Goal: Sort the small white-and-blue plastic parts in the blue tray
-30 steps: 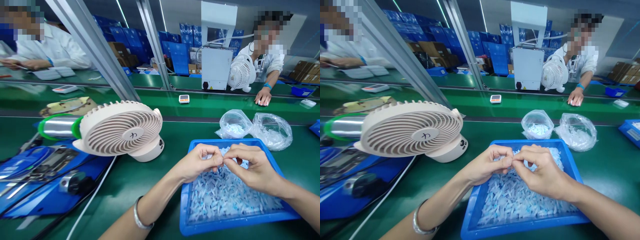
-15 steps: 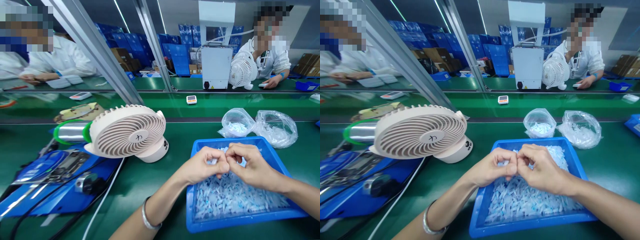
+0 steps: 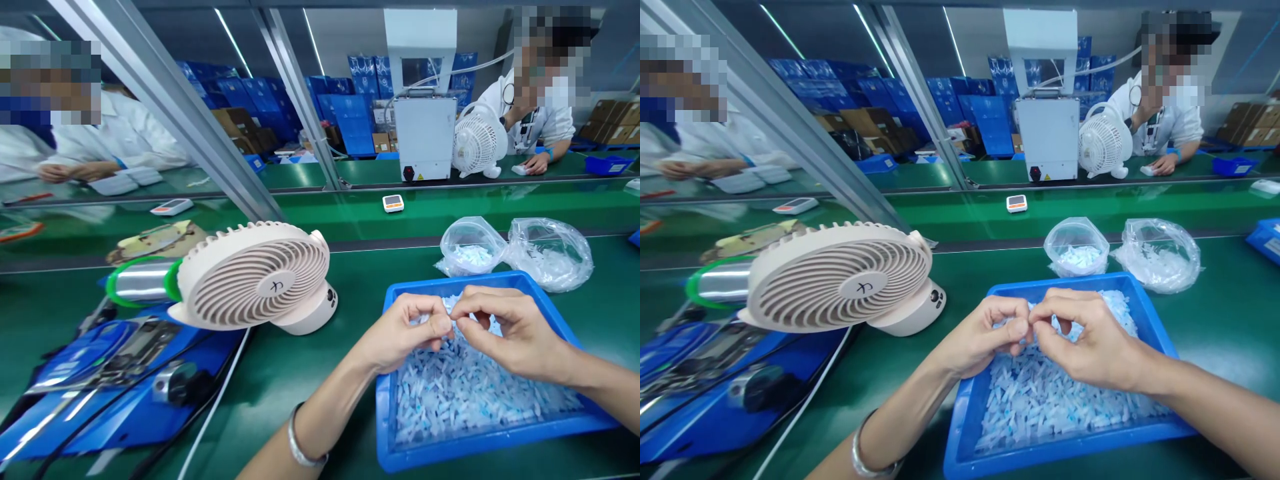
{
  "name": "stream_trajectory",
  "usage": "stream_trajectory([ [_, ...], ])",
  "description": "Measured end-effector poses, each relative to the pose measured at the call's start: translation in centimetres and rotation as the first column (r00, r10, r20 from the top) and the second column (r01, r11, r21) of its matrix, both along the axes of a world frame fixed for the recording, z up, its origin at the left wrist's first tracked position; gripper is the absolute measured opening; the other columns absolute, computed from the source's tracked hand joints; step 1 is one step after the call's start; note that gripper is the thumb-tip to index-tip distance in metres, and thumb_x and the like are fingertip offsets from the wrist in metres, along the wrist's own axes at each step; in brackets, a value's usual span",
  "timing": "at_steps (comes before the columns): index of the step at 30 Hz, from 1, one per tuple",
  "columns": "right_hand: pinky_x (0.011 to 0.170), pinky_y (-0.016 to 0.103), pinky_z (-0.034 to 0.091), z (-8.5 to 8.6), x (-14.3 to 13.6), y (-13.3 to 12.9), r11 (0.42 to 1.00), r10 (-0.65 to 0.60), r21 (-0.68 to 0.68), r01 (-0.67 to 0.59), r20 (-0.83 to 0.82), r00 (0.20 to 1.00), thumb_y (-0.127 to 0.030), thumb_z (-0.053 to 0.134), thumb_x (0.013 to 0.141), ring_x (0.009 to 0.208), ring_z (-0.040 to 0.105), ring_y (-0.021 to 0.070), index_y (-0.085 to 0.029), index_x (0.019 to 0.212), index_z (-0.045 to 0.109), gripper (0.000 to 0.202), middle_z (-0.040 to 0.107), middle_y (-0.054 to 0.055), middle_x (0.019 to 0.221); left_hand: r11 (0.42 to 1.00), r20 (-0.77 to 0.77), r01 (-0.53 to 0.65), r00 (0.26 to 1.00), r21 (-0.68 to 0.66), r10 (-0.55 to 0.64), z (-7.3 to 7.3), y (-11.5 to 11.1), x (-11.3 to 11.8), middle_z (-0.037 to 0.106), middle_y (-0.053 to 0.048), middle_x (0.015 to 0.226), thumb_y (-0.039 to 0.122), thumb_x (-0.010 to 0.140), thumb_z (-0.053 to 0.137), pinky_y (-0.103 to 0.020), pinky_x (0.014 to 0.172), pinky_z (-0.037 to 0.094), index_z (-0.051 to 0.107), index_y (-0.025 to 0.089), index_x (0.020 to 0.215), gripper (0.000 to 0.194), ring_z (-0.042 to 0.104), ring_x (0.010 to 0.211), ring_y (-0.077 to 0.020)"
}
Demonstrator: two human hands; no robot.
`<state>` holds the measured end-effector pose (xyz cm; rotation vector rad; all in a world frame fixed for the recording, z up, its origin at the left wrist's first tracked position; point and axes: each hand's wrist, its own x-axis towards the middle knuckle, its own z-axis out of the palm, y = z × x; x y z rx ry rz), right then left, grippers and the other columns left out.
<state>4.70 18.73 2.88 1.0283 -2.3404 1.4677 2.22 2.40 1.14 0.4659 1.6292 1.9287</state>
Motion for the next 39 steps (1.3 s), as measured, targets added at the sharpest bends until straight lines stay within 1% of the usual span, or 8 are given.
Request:
stream_trajectory([
  [5, 0.047, 0.020, 0.033, -0.3, -0.4, 0.1, 0.997, -0.077, 0.023, 0.077, 0.016, 0.997, -0.012, 0.048, 0.076, 0.051, 0.040, 0.0061, -0.016, 0.062, 0.054, 0.016, 0.048, -0.003, 0.055, 0.997, -0.043, -0.071, 0.996, 0.044, 0.073, 0.2, 0.2, 0.1, 0.050, 0.001, 0.050, 0.033, 0.063, 0.065, -0.018, 0.041, 0.028, 0.057, 0.012, 0.056, 0.024, 0.040, 0.045, -0.0050],
  [10, 0.050, 0.021, 0.033, -1.2, -2.1, 0.6, 0.961, -0.208, 0.176, 0.212, -0.039, 0.977, -0.012, 0.045, 0.075, 0.054, 0.042, 0.0074, -0.015, 0.065, 0.055, 0.014, 0.050, -0.001, 0.059, 0.954, 0.151, -0.269, 0.957, 0.129, 0.250, 0.3, 0.2, -0.7, 0.048, 0.003, 0.053, 0.013, 0.063, 0.055, -0.015, 0.035, 0.016, 0.061, 0.012, 0.071, 0.010, 0.025, 0.038, -0.0001],
  [13, 0.047, 0.022, 0.029, -1.8, -3.1, 0.9, 0.907, -0.262, 0.338, 0.252, -0.014, 0.965, -0.016, 0.046, 0.075, 0.047, 0.038, 0.0069, -0.013, 0.058, 0.055, 0.019, 0.048, -0.001, 0.051, 0.922, 0.265, -0.342, 0.920, 0.179, 0.290, 0.1, 0.0, -1.3, 0.044, 0.004, 0.050, 0.009, 0.060, 0.051, -0.013, 0.034, 0.018, 0.059, 0.011, 0.068, 0.012, 0.025, 0.037, 0.0002],
  [16, 0.049, 0.022, 0.028, -2.2, -3.8, 0.9, 0.848, -0.262, 0.474, 0.238, -0.015, 0.965, -0.008, 0.045, 0.071, 0.048, 0.039, 0.0069, -0.012, 0.062, 0.058, 0.017, 0.053, 0.000, 0.056, 0.909, 0.309, -0.370, 0.902, 0.192, 0.302, 0.1, 0.0, -1.5, 0.040, 0.005, 0.047, 0.011, 0.062, 0.053, -0.012, 0.033, 0.019, 0.058, 0.010, 0.068, 0.007, 0.025, 0.037, 0.0002],
  [20, 0.049, 0.024, 0.025, -2.7, -4.0, 0.6, 0.724, -0.293, 0.653, 0.223, -0.002, 0.956, -0.015, 0.046, 0.075, 0.047, 0.036, 0.0077, -0.012, 0.055, 0.058, 0.023, 0.049, 0.001, 0.049, 0.908, 0.317, -0.381, 0.895, 0.175, 0.315, 0.2, 0.1, -1.4, 0.043, 0.005, 0.047, 0.009, 0.064, 0.053, -0.011, 0.032, 0.019, 0.057, 0.009, 0.073, 0.010, 0.026, 0.035, 0.0001],
  [25, 0.056, 0.024, 0.027, -3.8, -4.0, -0.1, 0.704, -0.047, 0.705, 0.078, -0.064, 0.997, -0.013, 0.041, 0.080, 0.064, 0.046, 0.0114, -0.013, 0.085, 0.063, 0.022, 0.055, 0.006, 0.077, 0.900, 0.369, -0.401, 0.873, 0.173, 0.318, 0.3, 0.2, -1.4, 0.051, 0.000, 0.054, 0.003, 0.063, 0.045, -0.012, 0.031, 0.021, 0.055, 0.008, 0.079, 0.019, 0.030, 0.035, -0.0005],
  [31, 0.056, 0.028, 0.025, -4.4, -3.5, -1.2, 0.437, 0.027, 0.896, 0.081, -0.104, 0.994, -0.013, 0.041, 0.080, 0.072, 0.048, 0.0175, -0.014, 0.087, 0.062, 0.022, 0.054, 0.012, 0.089, 0.912, 0.326, -0.396, 0.880, 0.103, 0.345, 0.4, 0.4, -1.3, 0.053, -0.002, 0.055, 0.004, 0.065, 0.048, -0.012, 0.034, 0.027, 0.055, 0.007, 0.073, 0.011, 0.040, 0.041, -0.0028],
  [39, 0.061, 0.031, 0.028, -4.2, -2.5, -2.0, 0.332, 0.075, 0.929, 0.161, -0.197, 0.978, -0.007, 0.038, 0.078, 0.080, 0.049, 0.0240, -0.012, 0.088, 0.060, 0.025, 0.053, 0.016, 0.092, 0.904, 0.181, -0.427, 0.889, -0.008, 0.421, 0.4, 0.9, -0.7, 0.046, 0.003, 0.046, 0.010, 0.070, 0.050, -0.013, 0.032, 0.018, 0.056, 0.010, 0.068, 0.006, 0.028, 0.034, -0.0001],
])
